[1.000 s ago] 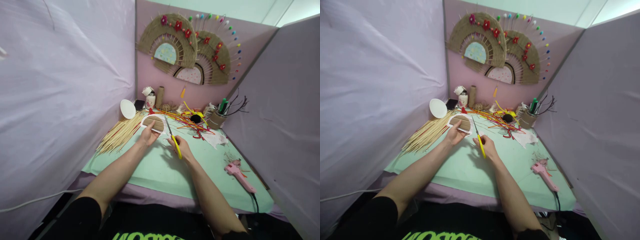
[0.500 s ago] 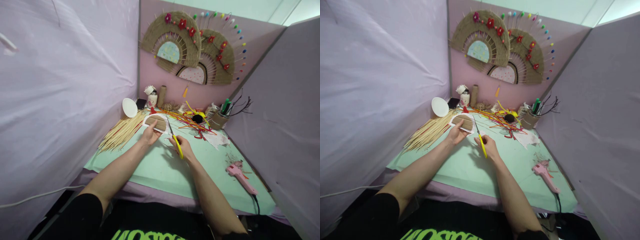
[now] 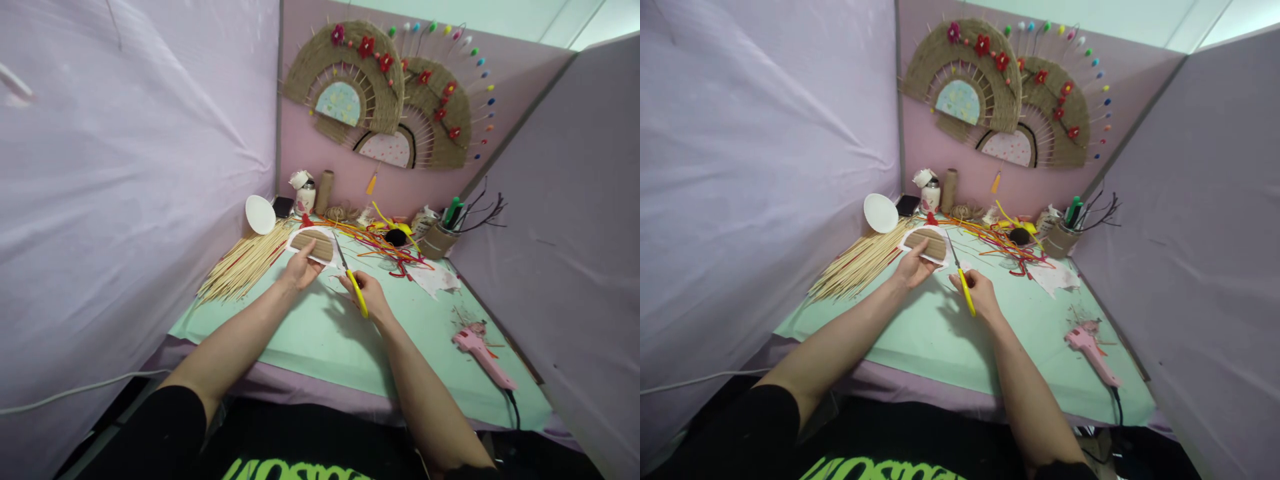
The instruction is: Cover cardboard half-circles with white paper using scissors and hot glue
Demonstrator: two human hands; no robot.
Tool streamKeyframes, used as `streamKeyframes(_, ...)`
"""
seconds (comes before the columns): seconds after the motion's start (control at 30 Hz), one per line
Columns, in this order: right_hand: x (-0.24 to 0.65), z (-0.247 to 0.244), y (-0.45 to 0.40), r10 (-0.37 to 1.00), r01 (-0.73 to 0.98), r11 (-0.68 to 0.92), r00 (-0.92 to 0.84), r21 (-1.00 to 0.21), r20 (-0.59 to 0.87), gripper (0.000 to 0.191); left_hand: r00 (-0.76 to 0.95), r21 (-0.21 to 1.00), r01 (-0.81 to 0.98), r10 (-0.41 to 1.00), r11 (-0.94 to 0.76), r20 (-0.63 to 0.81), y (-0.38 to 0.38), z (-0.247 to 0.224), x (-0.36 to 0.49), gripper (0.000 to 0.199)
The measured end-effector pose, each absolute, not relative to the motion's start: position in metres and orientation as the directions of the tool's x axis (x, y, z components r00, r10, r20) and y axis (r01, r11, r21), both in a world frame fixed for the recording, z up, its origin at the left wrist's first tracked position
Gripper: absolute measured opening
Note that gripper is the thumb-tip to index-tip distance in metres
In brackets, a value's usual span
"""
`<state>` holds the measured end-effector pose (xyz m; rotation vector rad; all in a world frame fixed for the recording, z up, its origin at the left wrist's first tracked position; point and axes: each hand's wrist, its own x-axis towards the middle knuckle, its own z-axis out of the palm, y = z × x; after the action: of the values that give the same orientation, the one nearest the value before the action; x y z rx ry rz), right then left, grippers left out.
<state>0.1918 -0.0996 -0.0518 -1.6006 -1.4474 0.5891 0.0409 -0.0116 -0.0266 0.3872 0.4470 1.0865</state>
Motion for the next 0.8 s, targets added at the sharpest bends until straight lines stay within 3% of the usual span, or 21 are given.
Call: streamKeyframes(0.8,0.1926,-0.0479,-0.1015,0.943,0.601,0.069,0.220,-0.796,0.248,0.052,0.412,0.531,-0.740,0.902,0.412,-0.126,-0.0064,-0.0223,0.0348,0.018)
